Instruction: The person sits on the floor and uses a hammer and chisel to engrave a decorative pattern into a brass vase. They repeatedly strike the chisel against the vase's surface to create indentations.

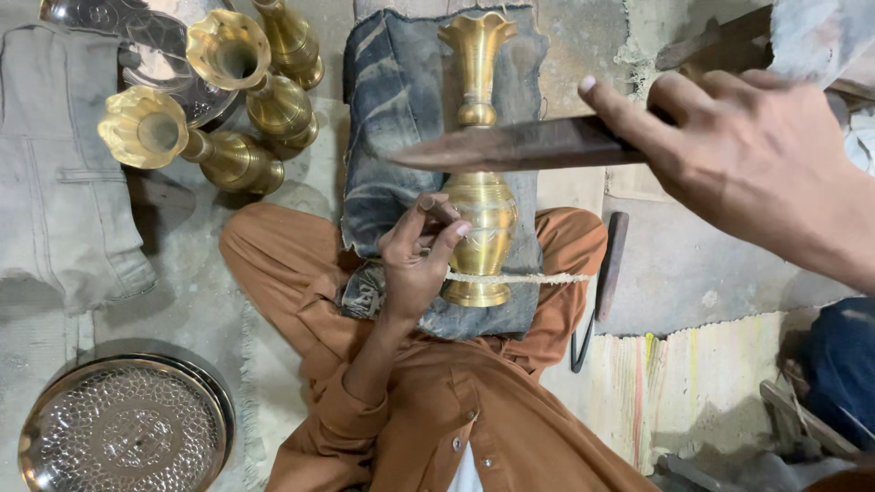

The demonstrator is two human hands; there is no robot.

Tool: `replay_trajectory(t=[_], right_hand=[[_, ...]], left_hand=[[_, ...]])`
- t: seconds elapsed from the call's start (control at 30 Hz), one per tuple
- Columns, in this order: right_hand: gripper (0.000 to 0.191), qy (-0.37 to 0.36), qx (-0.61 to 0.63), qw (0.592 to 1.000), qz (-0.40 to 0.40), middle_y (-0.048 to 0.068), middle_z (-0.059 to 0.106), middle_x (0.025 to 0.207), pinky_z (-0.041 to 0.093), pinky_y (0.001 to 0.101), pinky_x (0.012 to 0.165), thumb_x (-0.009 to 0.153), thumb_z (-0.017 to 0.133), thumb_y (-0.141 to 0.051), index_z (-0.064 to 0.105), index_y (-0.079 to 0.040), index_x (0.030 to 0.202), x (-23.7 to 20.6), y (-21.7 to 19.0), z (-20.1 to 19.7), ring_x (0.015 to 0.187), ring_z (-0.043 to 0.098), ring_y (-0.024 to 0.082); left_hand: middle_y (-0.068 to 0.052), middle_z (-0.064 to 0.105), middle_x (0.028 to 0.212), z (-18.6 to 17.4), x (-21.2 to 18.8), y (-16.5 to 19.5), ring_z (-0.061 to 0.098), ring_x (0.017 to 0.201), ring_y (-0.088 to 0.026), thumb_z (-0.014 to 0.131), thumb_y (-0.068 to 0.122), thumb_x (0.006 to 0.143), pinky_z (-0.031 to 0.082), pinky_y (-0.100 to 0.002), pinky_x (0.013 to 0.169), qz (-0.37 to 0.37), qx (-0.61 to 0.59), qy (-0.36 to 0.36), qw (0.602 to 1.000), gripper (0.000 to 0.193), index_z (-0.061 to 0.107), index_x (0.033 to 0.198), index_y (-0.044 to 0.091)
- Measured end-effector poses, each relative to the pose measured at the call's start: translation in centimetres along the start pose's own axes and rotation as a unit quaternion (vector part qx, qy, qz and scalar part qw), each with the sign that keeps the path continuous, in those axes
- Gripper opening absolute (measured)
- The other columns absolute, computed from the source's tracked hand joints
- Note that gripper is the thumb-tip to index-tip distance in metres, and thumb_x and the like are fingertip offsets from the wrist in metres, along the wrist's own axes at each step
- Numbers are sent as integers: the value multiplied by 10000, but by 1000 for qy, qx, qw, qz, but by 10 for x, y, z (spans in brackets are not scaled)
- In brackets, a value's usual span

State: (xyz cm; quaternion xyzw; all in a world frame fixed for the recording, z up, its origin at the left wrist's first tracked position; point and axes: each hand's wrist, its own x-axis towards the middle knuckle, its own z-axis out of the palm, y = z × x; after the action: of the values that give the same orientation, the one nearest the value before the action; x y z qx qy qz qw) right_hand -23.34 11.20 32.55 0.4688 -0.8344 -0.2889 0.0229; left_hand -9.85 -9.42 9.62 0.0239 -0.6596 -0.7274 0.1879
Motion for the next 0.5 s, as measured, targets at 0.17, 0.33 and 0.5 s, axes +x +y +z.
replay_trajectory(t=[0.17,0.33,0.5], right_hand=[[632,11,37,998,-52,72,696,955,528,331,439,945,614,-208,468,-176,1559,27,-7,-19,582,687,208],[620,14,128,990,-57,90,721,936,544,384,459,921,644,-256,501,-163,1517,51,-19,-24,559,692,263],[621,-3,48,997,-60,91,713,866,522,387,383,980,630,-209,444,-175,1572,56,-21,-20,502,681,250]], left_hand=[[-64,714,1051,0,-3,-2,707,928,-104,741,20,973,648,-251,800,-12,-6,5,1000,276,649,1231,-13],[-48,689,1066,3,-9,-6,675,910,-70,731,18,1013,609,-237,773,-33,-48,16,998,170,651,1157,-20],[-30,681,1040,7,-11,-4,655,917,-50,713,13,1010,617,-228,773,-37,-56,34,997,193,647,1183,-44]])
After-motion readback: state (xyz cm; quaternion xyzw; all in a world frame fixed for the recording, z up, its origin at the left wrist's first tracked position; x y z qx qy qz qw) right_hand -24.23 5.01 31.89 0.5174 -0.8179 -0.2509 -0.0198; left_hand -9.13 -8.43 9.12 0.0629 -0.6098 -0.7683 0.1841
